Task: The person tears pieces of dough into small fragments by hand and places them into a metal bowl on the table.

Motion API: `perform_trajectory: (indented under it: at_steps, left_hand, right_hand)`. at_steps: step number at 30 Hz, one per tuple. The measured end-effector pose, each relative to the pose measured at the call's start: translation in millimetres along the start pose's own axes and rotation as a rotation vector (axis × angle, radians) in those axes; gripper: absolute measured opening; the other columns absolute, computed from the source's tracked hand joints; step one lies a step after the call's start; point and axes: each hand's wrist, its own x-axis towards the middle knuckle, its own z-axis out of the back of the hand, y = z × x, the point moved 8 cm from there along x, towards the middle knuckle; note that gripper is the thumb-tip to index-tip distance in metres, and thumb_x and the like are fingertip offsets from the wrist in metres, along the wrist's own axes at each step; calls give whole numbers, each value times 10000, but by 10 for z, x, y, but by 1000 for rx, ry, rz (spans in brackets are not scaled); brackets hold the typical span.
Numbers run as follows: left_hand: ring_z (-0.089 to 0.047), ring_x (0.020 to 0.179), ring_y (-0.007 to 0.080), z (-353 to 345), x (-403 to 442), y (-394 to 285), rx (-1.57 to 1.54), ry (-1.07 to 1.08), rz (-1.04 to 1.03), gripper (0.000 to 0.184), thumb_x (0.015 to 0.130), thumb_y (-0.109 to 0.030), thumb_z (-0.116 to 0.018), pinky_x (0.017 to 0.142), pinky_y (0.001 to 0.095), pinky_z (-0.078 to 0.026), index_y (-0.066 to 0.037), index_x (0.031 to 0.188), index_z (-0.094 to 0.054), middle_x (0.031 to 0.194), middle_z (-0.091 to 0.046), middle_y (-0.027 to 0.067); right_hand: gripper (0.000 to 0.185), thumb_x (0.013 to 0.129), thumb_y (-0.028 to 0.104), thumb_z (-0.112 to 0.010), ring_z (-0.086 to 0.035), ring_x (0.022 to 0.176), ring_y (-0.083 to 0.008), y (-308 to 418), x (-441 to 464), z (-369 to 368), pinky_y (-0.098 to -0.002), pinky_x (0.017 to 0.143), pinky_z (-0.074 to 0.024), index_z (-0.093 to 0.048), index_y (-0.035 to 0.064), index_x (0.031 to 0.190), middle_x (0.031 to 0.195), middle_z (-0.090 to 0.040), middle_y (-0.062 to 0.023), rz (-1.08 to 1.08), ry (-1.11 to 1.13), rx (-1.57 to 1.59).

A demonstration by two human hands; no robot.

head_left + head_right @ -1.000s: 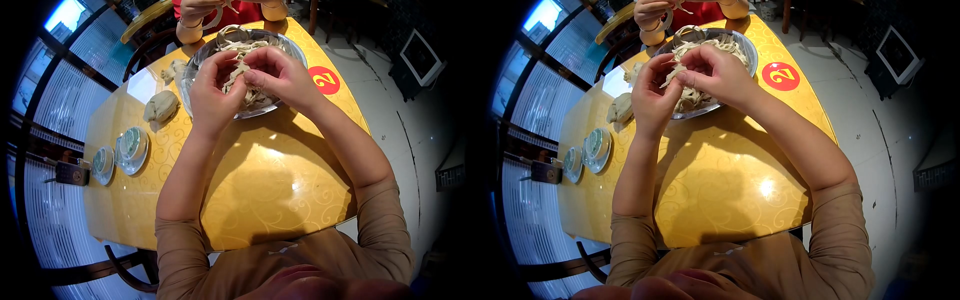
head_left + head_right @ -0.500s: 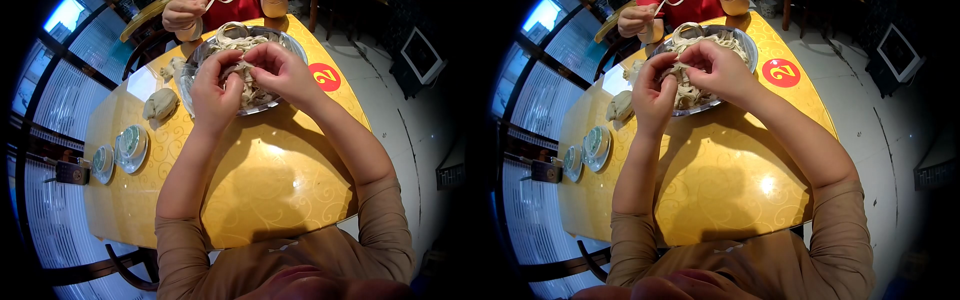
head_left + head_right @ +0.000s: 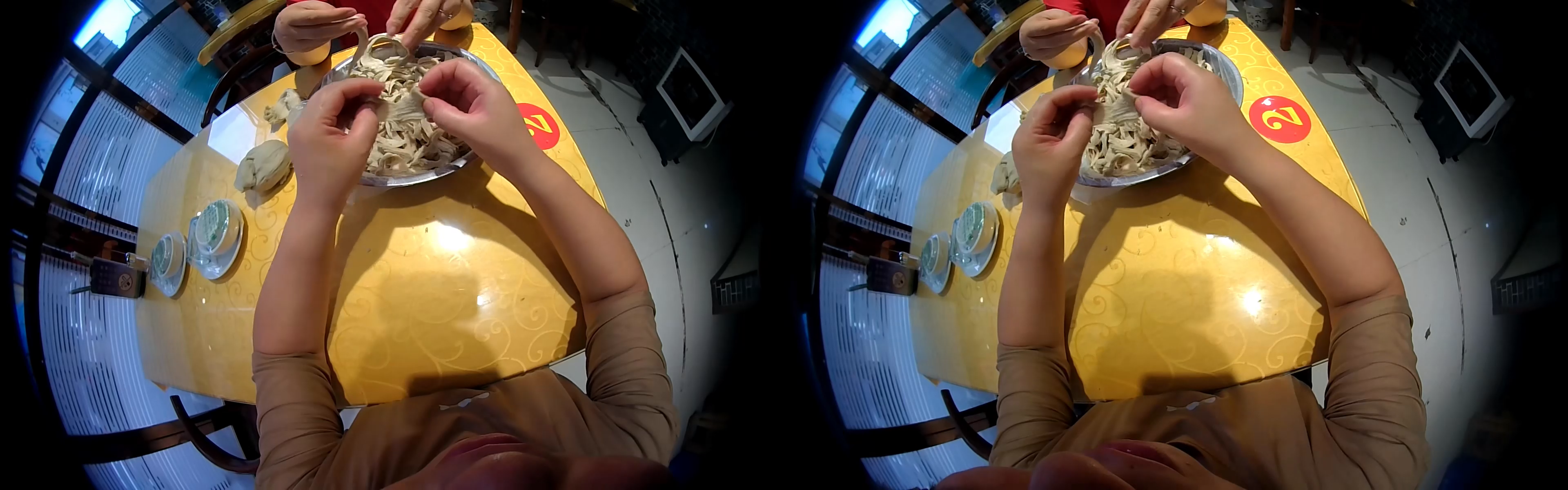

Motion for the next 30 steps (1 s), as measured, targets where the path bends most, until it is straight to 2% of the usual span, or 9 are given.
perform_trajectory:
  at_steps: [1,7,10,13,16,17,21,23,30]
  left_hand:
    - [-580,827,69,59,20,23,-33,-42,16,175,841,56,-562,761,188,-454,22,995,-637,923,-636,32]
    - [-580,820,91,344,102,143,-137,-202,27,169,852,34,-533,770,203,-456,30,996,-621,922,-636,55]
    - [-569,780,95,420,137,293,-297,-215,114,178,861,10,-509,717,216,-473,23,1014,-600,909,-628,52]
    - [-554,744,92,230,96,426,-489,-45,372,177,868,-21,-498,648,214,-474,9,1021,-583,879,-611,46]
    - [-542,696,78,21,24,302,-511,34,465,162,875,-74,-534,577,192,-441,4,1009,-579,846,-593,34]
    - [-521,652,63,-21,15,343,-481,43,461,186,854,-86,-600,539,174,-397,-1,1017,-580,841,-585,21]
    - [-474,613,33,-155,0,215,-239,260,316,261,794,-111,-719,515,169,-355,-6,1000,-599,787,-574,-2]
    - [-471,597,27,-156,1,239,-154,252,286,263,788,-132,-734,509,166,-353,-3,981,-609,755,-572,-10]
    - [-504,589,39,-150,6,148,110,246,160,203,762,-176,-749,538,190,-403,-48,903,-676,718,-623,-15]
  right_hand:
    - [190,832,97,-633,-577,805,-67,11,24,62,-216,726,-485,-580,9,992,898,-602,-4,85,-59,25]
    - [202,856,113,-631,-568,838,-67,-9,39,154,-223,759,-476,-594,7,1025,931,-605,-10,49,-101,140]
    - [205,862,120,-634,-567,833,-68,-2,65,188,-221,754,-475,-606,14,1036,948,-611,-12,106,-108,135]
    - [188,865,121,-637,-573,836,-66,-6,53,95,-219,754,-473,-623,21,1024,935,-623,-10,55,-39,105]
    - [186,883,154,-636,-521,779,-45,-38,21,-15,-207,687,-439,-621,42,1032,920,-603,25,-31,36,10]
    - [187,875,134,-644,-539,813,-42,-40,9,-47,-199,708,-448,-621,37,1033,906,-609,26,-56,61,29]
    - [209,864,89,-648,-568,887,-58,-33,-1,-133,-198,765,-464,-602,30,1059,957,-606,12,-35,148,66]
    - [239,858,76,-652,-578,914,-68,-20,-3,-171,-199,789,-468,-584,27,1082,984,-602,1,1,195,80]
    - [300,855,88,-662,-577,909,-75,-111,10,-80,-207,783,-477,-541,16,1119,1000,-593,-17,-65,98,34]
